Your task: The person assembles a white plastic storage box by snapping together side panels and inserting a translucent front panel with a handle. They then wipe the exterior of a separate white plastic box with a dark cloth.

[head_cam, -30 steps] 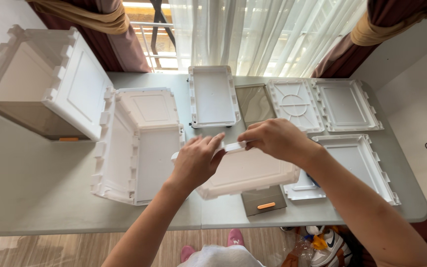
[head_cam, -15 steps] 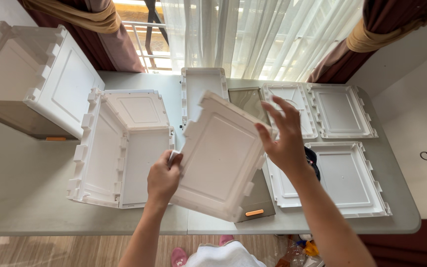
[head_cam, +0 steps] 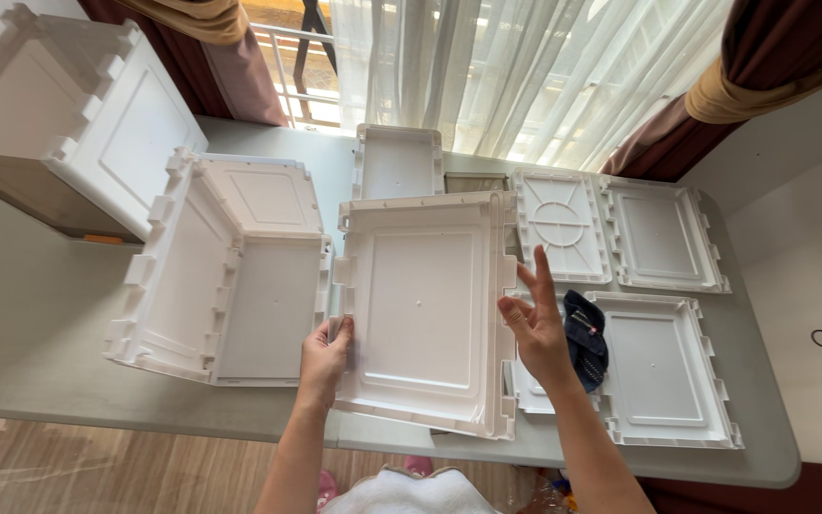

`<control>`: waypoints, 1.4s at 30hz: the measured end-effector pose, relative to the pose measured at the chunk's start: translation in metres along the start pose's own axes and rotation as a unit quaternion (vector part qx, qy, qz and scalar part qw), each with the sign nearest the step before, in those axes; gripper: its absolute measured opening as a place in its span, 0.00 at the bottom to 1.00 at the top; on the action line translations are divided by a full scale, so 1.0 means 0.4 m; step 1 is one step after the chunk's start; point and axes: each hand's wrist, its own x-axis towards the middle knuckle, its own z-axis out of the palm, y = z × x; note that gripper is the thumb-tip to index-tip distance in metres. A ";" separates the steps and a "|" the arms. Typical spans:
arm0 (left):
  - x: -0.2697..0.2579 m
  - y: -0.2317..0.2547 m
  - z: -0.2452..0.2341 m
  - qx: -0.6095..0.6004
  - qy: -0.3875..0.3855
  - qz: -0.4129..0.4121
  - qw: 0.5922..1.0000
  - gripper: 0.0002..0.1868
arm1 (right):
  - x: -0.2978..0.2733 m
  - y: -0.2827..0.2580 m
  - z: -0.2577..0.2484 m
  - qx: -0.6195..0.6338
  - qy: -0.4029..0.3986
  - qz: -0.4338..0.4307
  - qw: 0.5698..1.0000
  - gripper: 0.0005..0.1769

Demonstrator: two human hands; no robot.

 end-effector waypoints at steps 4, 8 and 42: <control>-0.001 -0.058 0.046 -0.018 -0.010 -0.027 0.999 0.16 | -0.009 -0.023 -0.015 0.022 -0.055 -0.055 0.997 0.47; -0.009 -0.119 0.085 -0.070 -0.020 -0.044 0.996 0.15 | -0.010 -0.064 -0.028 -0.043 -0.120 -0.030 0.991 0.41; -0.041 0.517 -0.414 0.479 0.053 0.393 0.783 0.22 | 0.231 -0.127 0.449 -0.280 -0.129 0.056 0.950 0.40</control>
